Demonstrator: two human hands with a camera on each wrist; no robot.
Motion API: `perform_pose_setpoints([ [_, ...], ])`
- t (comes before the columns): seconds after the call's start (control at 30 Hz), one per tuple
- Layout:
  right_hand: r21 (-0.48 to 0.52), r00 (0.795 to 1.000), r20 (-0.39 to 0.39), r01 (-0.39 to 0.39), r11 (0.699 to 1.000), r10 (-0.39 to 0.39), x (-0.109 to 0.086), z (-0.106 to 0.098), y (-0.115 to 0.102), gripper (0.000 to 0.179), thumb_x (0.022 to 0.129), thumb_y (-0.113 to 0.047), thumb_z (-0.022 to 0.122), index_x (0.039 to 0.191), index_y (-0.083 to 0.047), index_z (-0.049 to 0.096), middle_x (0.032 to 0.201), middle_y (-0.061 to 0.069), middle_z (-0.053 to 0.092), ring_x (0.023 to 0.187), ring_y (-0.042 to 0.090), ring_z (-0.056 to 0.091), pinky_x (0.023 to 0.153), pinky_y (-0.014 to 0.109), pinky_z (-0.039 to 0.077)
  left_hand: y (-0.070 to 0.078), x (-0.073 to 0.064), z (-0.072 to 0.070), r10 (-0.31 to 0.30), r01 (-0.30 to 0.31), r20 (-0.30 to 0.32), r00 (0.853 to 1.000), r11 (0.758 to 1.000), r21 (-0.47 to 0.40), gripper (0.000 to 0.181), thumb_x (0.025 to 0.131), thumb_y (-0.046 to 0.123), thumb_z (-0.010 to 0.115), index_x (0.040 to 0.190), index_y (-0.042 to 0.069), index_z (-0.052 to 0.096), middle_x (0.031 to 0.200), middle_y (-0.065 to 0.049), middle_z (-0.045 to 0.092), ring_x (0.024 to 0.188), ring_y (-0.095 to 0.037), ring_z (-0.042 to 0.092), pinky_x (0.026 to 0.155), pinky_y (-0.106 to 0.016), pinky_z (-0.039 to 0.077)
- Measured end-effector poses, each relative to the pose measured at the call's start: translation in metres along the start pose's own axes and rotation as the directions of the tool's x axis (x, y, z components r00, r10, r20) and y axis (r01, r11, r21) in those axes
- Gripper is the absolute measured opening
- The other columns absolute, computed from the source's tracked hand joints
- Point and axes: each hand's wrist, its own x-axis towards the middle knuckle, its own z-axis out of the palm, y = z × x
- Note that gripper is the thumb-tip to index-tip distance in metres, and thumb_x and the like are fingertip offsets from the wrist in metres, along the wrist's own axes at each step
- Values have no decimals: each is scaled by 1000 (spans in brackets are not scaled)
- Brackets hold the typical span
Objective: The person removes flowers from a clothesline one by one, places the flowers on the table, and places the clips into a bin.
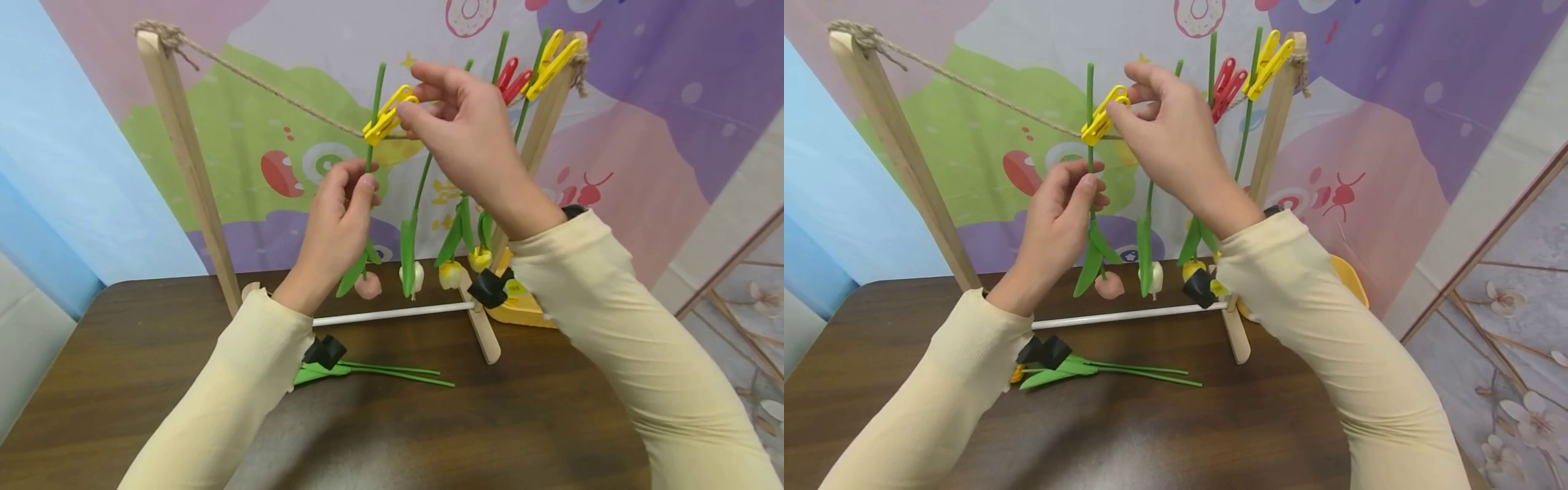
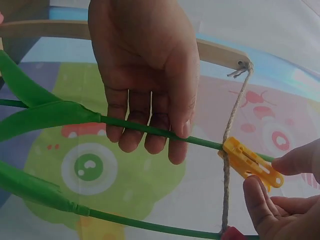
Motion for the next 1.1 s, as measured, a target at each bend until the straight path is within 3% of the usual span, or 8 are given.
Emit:
perform_pose_setpoints([
  [0.2, 0, 1000, -6, 1, 1000, -1, 2, -1, -1, 39, 88, -13, 63, 125, -3, 57, 102, 7, 59, 80, 11, 63, 75, 20, 52, 2, 1, 2, -29, 29, 3, 1000, 997, -65, 25, 100, 12, 39, 114, -5, 50, 116, -13, 57, 92, -29, 58, 84, -30, 48],
  [0.43, -31, 1000, 17, -2, 1000, 3, 1, -5, -2, 31, 89, -14, 63, 117, -3, 62, 96, 5, 63, 81, 14, 65, 79, 22, 52, 2, 2, 2, -42, 42, 8, 999, 996, -78, 24, 101, 13, 35, 113, -3, 48, 109, -12, 56, 87, -25, 55, 81, -29, 48],
  [0.67, -67, 1000, 26, 8, 998, -6, -1, -8, -2, 26, 89, -15, 64, 111, -3, 65, 91, 3, 66, 81, 14, 66, 78, 23, 52, 3, 1, 2, -36, 37, 15, 999, 999, -7, 25, 102, 15, 32, 114, 0, 48, 96, -7, 51, 77, -19, 47, 71, -26, 40],
  [0.87, -39, 1000, 10, -17, 999, 17, -3, -8, 0, 24, 87, -16, 65, 108, -3, 65, 93, 3, 67, 80, 14, 66, 78, 23, 52, 4, -2, 1, -12, 11, 17, 1000, 998, 69, 26, 102, 15, 30, 114, 1, 47, 89, -5, 45, 72, -18, 38, 65, -28, 32],
  [1.1, 2, 1000, 0, 1, 1000, -1, -6, -11, 2, 21, 86, -16, 67, 103, -3, 66, 91, 3, 69, 78, 14, 65, 76, 24, 52, 6, -4, 1, -1, -1, 18, 1000, 997, 82, 26, 102, 17, 29, 113, 1, 47, 78, -3, 36, 65, -19, 33, 63, -28, 30],
])
